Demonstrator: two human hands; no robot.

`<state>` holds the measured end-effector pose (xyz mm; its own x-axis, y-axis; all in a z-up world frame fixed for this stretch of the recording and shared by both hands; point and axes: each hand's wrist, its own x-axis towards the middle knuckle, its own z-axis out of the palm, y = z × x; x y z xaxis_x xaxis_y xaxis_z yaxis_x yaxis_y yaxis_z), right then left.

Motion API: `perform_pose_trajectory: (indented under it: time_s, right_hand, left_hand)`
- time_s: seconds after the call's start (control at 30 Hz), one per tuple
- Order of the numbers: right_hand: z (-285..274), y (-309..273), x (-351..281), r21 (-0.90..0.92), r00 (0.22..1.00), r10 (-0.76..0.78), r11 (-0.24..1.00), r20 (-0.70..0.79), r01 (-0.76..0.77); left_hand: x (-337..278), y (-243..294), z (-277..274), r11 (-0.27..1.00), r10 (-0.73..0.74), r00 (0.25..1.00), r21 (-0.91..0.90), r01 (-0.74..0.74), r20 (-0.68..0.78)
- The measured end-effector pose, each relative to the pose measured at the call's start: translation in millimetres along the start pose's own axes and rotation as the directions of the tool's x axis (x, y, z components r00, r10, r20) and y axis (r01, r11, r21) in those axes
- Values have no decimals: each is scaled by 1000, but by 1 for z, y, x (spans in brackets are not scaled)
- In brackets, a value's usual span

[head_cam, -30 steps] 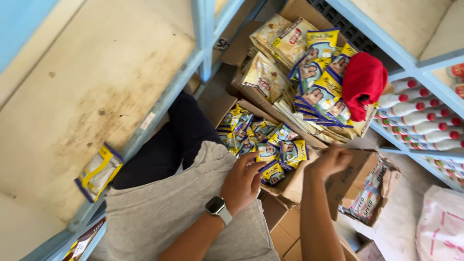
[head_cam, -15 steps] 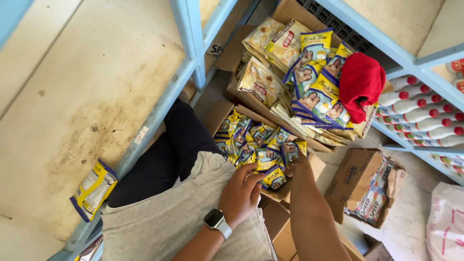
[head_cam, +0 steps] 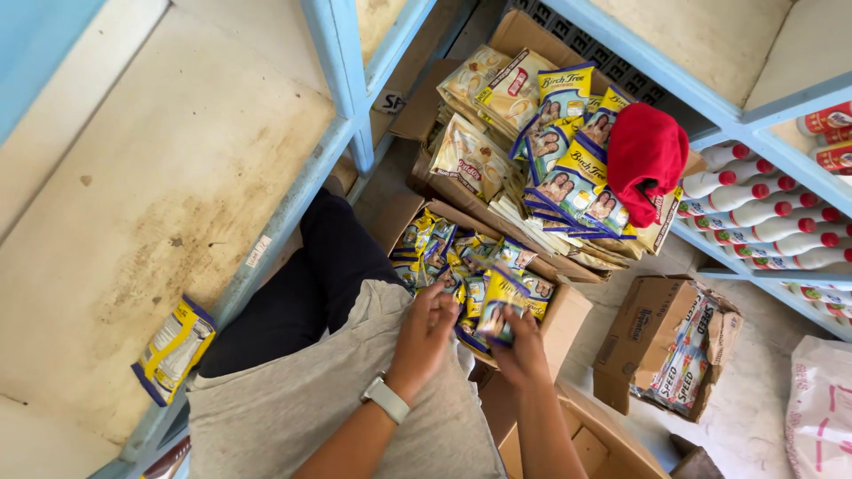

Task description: Restocking and organizing milk powder packets on grocery store shelves.

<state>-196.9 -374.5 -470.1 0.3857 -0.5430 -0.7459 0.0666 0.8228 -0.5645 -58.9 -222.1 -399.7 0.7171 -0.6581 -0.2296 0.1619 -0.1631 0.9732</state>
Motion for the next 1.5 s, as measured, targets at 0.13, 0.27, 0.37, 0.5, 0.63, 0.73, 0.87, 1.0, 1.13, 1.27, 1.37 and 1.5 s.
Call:
perform_pose_trajectory:
  time_s: [0.13,0.27,0.37,0.5,0.63,0.73,0.87,1.0,1.13,1.27,1.37,1.5]
  right_hand:
    - [23,0,-57,-182,935,-128,964,330,196]
    - [15,-1,-68,-340,829,-140,865,542,368]
    - [54,-27,-103,-552,782,-152,628,604,548]
    - [90,-47,-137,-439,686,-373,560,624,703]
    - [92,-44,-144,-265,677,-515,658,526,705]
    - [103,-32,-162,-225,616,-555,614,559,757]
    - [131,-36,-205,-114,540,-575,613,614,782]
    - [124,-32,-206,-34,560,-611,658,560,752]
    - [133,-49,-209,45,624,-639,714,450,699]
    - [134,-57,-207,3,562,-675,641,478,767]
    - [135,-68,-209,-149,497,-666,508,556,848]
    - [157,-75,-228,-221,476,-449,509,756,832]
  left_hand:
    - [19,56,-27,716,-504,819,-397,574,276]
    - [11,94,-41,597,-307,907,-683,420,289]
    - [0,94,-44,704,-136,980,-682,197,143]
    - [-30,109,-44,856,-8,993,-512,66,114]
    - [-61,148,-47,858,152,980,-510,-66,130]
    - [-75,172,-56,879,225,974,-432,-202,1]
    - [-94,171,-68,902,153,987,-399,-163,-57]
    - [-113,185,-73,932,218,976,-297,-209,-2]
    - [-125,200,-77,952,226,966,-239,-192,123]
    - [-130,202,-84,992,122,989,27,-124,82]
    - [-132,199,-88,987,146,985,-77,-139,94]
    - [-130,171,-93,948,138,985,-301,-103,100]
